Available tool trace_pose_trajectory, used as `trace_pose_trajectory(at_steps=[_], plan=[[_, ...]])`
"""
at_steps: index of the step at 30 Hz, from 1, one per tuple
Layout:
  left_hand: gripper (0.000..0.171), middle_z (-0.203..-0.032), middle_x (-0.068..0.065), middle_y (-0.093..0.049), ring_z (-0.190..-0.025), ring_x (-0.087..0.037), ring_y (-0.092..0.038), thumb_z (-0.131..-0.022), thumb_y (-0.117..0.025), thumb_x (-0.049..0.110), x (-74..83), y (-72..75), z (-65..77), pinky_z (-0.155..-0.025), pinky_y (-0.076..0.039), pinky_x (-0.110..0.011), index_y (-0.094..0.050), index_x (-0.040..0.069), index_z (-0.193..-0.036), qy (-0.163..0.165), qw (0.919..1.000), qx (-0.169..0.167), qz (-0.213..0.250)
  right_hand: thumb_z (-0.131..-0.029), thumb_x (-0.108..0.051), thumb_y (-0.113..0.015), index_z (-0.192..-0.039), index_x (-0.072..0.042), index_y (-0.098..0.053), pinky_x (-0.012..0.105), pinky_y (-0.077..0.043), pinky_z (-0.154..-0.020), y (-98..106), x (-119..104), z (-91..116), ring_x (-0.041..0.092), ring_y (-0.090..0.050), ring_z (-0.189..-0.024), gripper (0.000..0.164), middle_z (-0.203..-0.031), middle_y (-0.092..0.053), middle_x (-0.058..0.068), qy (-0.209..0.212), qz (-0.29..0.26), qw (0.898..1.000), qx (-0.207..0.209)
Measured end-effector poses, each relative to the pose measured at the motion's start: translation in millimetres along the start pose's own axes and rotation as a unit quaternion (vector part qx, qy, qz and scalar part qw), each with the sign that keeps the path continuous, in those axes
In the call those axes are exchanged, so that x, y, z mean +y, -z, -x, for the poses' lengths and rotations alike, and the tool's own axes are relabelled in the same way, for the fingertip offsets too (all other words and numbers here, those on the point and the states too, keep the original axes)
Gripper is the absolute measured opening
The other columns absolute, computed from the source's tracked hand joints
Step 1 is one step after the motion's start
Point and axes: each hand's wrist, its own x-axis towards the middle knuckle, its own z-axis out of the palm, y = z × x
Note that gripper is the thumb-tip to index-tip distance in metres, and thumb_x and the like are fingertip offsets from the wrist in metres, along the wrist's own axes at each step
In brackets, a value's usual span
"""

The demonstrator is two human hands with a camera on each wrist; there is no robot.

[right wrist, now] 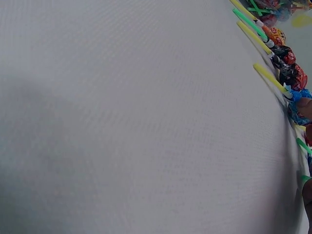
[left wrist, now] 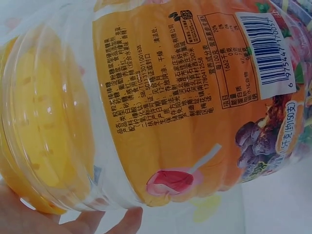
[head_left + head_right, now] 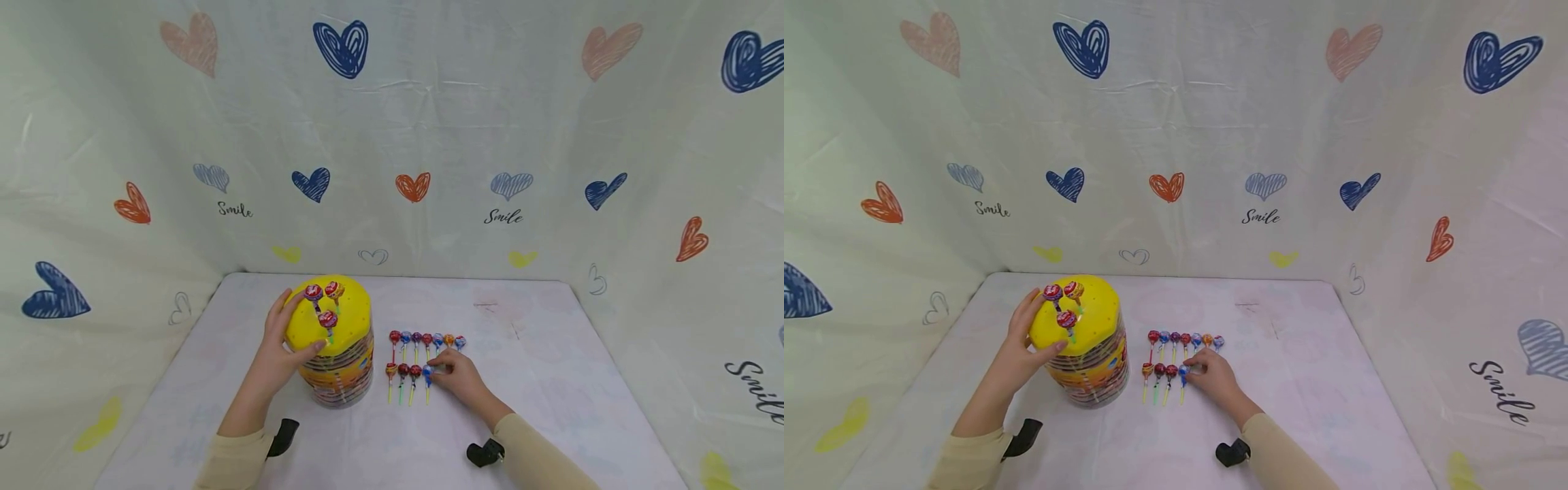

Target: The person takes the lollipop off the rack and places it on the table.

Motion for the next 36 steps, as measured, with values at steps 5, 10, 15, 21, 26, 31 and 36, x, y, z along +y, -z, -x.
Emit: trace_pose_trajectory(at_steps=[5, 10, 15, 21, 26, 31, 36], plan=[[0.087, -0.161, -0.011, 0.003, -0.143, -0.046, -0.011, -0.085, -0.075, 0.014, 0.8, 0.1, 0.5, -0.104, -0.029, -0.066, -0.023, 0.018, -0.155, 0.004, 1.0000, -0.002, -0.004, -0.081, -0.014, -0.080, -0.099, -0.018, -0.077, 0.026, -0.038, -0.056, 2.2, -2.1, 0.2, 0.013, -0.044, -0.066, 0.019, -0.088, -0.057, -0.007, -0.009, -0.001, 1.000, -0.002], [0.087, -0.161, -0.011, 0.003, -0.143, -0.046, -0.009, -0.086, -0.075, 0.016, -0.1, 2.2, 0.6, -0.105, -0.026, -0.067, -0.023, 0.016, -0.155, -0.002, 1.0000, -0.005, -0.006, -0.081, -0.015, -0.080, -0.101, -0.015, -0.077, 0.027, -0.038, -0.055, 3.5, -3.2, -0.1, 0.014, -0.044, -0.065, 0.021, -0.088, -0.057, -0.005, -0.010, -0.014, 1.000, -0.006], [0.087, -0.161, -0.012, 0.002, -0.143, -0.047, -0.009, -0.086, -0.075, 0.017, -2.4, 3.0, -0.3, -0.104, -0.025, -0.069, -0.023, 0.015, -0.155, -0.015, 0.9998, -0.010, -0.002, -0.081, -0.013, -0.080, -0.099, -0.016, -0.077, 0.026, -0.038, -0.055, 2.9, -2.2, -0.4, 0.013, -0.044, -0.065, 0.019, -0.086, -0.057, -0.006, -0.014, -0.015, 1.000, -0.009], [0.088, -0.161, -0.012, 0.003, -0.143, -0.047, -0.008, -0.085, -0.076, 0.017, -5.1, 2.1, -1.7, -0.103, -0.024, -0.071, -0.023, 0.016, -0.155, -0.021, 0.9997, -0.012, 0.003, -0.082, -0.012, -0.079, -0.099, -0.015, -0.077, 0.025, -0.040, -0.056, 0.4, -1.1, -1.4, 0.010, -0.045, -0.065, 0.018, -0.090, -0.059, -0.008, 0.009, 0.000, 1.000, -0.010], [0.088, -0.161, -0.012, 0.003, -0.143, -0.047, -0.008, -0.085, -0.076, 0.015, -7.2, 1.6, -2.7, -0.104, -0.023, -0.071, -0.023, 0.016, -0.155, -0.023, 0.9997, -0.011, 0.006, -0.082, -0.011, -0.079, -0.099, -0.015, -0.077, 0.025, -0.040, -0.056, 1.2, -2.5, -1.2, 0.010, -0.045, -0.064, 0.018, -0.091, -0.060, -0.008, 0.009, -0.009, 1.000, -0.009], [0.088, -0.161, -0.011, 0.003, -0.143, -0.046, -0.008, -0.084, -0.076, 0.014, -9.1, 0.2, -2.8, -0.104, -0.024, -0.070, -0.024, 0.015, -0.155, -0.024, 0.9996, -0.007, 0.013, -0.082, -0.013, -0.079, -0.100, -0.016, -0.076, 0.026, -0.040, -0.055, 4.8, -3.6, -1.2, 0.012, -0.045, -0.063, 0.018, -0.091, -0.061, -0.005, 0.004, -0.011, 1.000, -0.014], [0.088, -0.161, -0.010, 0.003, -0.143, -0.045, -0.007, -0.084, -0.076, 0.014, -9.6, 0.0, -3.1, -0.104, -0.022, -0.071, -0.024, 0.016, -0.155, -0.021, 0.9996, -0.008, 0.018, -0.081, -0.010, -0.080, -0.101, -0.010, -0.076, 0.026, -0.040, -0.056, 14.0, -22.9, -7.9, 0.014, -0.047, -0.066, 0.021, -0.095, -0.064, 0.001, 0.009, -0.018, 1.000, 0.005]])
